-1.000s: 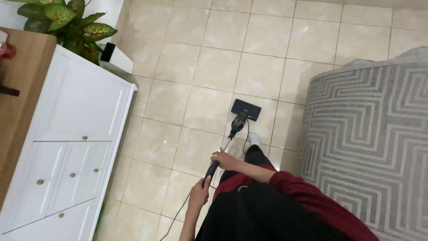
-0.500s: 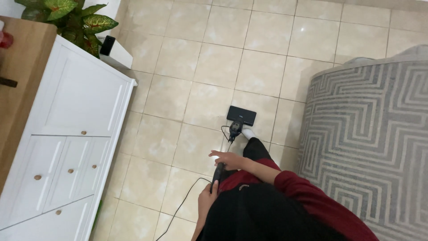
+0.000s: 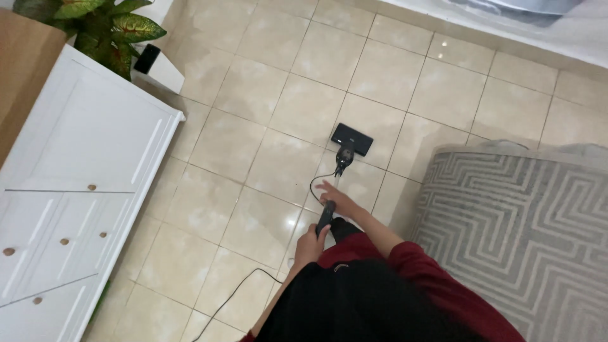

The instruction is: Vacuum the floor of a hotel room using a stick vacuum.

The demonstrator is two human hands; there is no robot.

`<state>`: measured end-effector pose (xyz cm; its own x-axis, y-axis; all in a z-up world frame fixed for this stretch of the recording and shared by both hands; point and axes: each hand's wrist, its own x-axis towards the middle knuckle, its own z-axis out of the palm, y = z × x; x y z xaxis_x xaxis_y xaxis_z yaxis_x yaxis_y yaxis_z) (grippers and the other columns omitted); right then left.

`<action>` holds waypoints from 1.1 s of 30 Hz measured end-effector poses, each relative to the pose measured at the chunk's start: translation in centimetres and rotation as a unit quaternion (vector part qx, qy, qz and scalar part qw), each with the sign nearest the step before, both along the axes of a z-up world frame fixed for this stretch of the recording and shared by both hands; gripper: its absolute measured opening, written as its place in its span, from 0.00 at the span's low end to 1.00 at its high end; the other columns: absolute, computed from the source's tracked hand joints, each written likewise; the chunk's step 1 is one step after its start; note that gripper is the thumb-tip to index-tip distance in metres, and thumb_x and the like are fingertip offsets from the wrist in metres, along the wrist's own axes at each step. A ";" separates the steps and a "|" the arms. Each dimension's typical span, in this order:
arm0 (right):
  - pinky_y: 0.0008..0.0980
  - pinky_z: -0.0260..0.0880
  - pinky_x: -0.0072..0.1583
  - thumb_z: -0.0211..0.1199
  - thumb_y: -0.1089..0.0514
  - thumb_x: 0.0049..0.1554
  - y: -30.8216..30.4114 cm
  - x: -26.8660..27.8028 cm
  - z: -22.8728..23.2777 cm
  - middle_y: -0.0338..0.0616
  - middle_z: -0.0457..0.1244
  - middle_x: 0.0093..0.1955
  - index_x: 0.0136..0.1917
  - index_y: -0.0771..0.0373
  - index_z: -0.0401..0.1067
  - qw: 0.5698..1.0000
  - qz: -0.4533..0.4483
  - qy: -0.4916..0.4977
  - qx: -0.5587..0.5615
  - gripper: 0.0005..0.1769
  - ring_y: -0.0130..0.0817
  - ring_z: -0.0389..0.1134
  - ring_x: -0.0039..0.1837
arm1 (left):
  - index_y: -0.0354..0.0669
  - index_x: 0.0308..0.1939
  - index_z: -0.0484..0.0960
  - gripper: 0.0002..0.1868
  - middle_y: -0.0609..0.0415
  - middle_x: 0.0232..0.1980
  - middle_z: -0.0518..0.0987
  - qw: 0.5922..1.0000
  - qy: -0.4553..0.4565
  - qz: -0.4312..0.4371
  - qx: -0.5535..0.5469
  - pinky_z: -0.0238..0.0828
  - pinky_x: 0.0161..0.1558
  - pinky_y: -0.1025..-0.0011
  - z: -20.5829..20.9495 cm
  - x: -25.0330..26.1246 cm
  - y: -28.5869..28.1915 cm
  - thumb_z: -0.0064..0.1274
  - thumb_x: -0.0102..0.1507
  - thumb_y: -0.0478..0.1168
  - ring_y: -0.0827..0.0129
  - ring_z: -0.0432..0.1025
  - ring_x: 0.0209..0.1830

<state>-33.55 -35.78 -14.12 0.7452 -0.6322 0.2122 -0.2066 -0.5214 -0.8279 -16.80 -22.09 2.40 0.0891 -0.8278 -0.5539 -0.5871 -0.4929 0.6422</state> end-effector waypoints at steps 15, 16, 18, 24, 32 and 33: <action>0.51 0.73 0.61 0.48 0.67 0.60 -14.6 -8.9 -9.5 0.58 0.63 0.65 0.69 0.55 0.62 0.703 -0.423 -0.191 0.539 0.25 0.56 0.68 0.63 | 0.38 0.44 0.72 0.13 0.54 0.25 0.74 0.870 0.436 0.139 0.182 0.63 0.18 0.72 -10.5 -7.5 -16.9 0.54 0.65 0.44 0.73 0.65 0.16; 0.51 0.73 0.61 0.48 0.67 0.60 -15.1 -8.3 -9.3 0.58 0.63 0.65 0.69 0.55 0.62 0.704 -0.421 -0.188 0.541 0.25 0.56 0.68 0.63 | 0.38 0.44 0.72 0.13 0.54 0.25 0.74 0.869 0.437 0.143 0.181 0.63 0.18 0.72 -11.0 -7.2 -16.6 0.54 0.65 0.44 0.73 0.65 0.16; 0.51 0.78 0.51 0.50 0.55 0.68 -15.8 -6.8 -9.0 0.58 0.62 0.54 0.59 0.71 0.63 0.626 -0.349 -0.285 0.636 0.15 0.55 0.73 0.50 | 0.36 0.40 0.74 0.14 0.54 0.23 0.73 0.906 0.386 0.126 0.115 0.61 0.17 0.71 -12.1 -6.6 -15.9 0.56 0.65 0.44 0.72 0.65 0.15; 0.40 0.70 0.43 0.48 0.74 0.58 -12.5 1.9 -14.1 0.63 0.64 0.49 0.50 0.66 0.56 0.548 -0.400 -0.328 0.657 0.08 0.35 0.60 0.36 | 0.37 0.38 0.76 0.14 0.55 0.20 0.72 0.944 0.304 0.105 0.079 0.61 0.16 0.71 -8.1 0.5 -11.8 0.56 0.63 0.45 0.72 0.65 0.13; 0.44 0.72 0.47 0.50 0.73 0.60 0.9 14.7 -9.7 0.53 0.59 0.44 0.49 0.64 0.54 0.560 -0.370 -0.258 0.695 0.09 0.37 0.62 0.37 | 0.37 0.40 0.77 0.14 0.56 0.19 0.72 0.957 0.253 0.088 0.108 0.61 0.15 0.70 -6.1 14.0 0.7 0.57 0.63 0.46 0.72 0.65 0.12; 0.42 0.70 0.48 0.51 0.73 0.60 2.6 16.4 -9.3 0.52 0.59 0.44 0.50 0.62 0.53 0.540 -0.362 -0.264 0.712 0.12 0.38 0.62 0.39 | 0.37 0.41 0.77 0.14 0.56 0.19 0.72 0.956 0.254 0.092 0.113 0.61 0.15 0.70 -5.5 15.7 2.4 0.57 0.63 0.46 0.72 0.65 0.12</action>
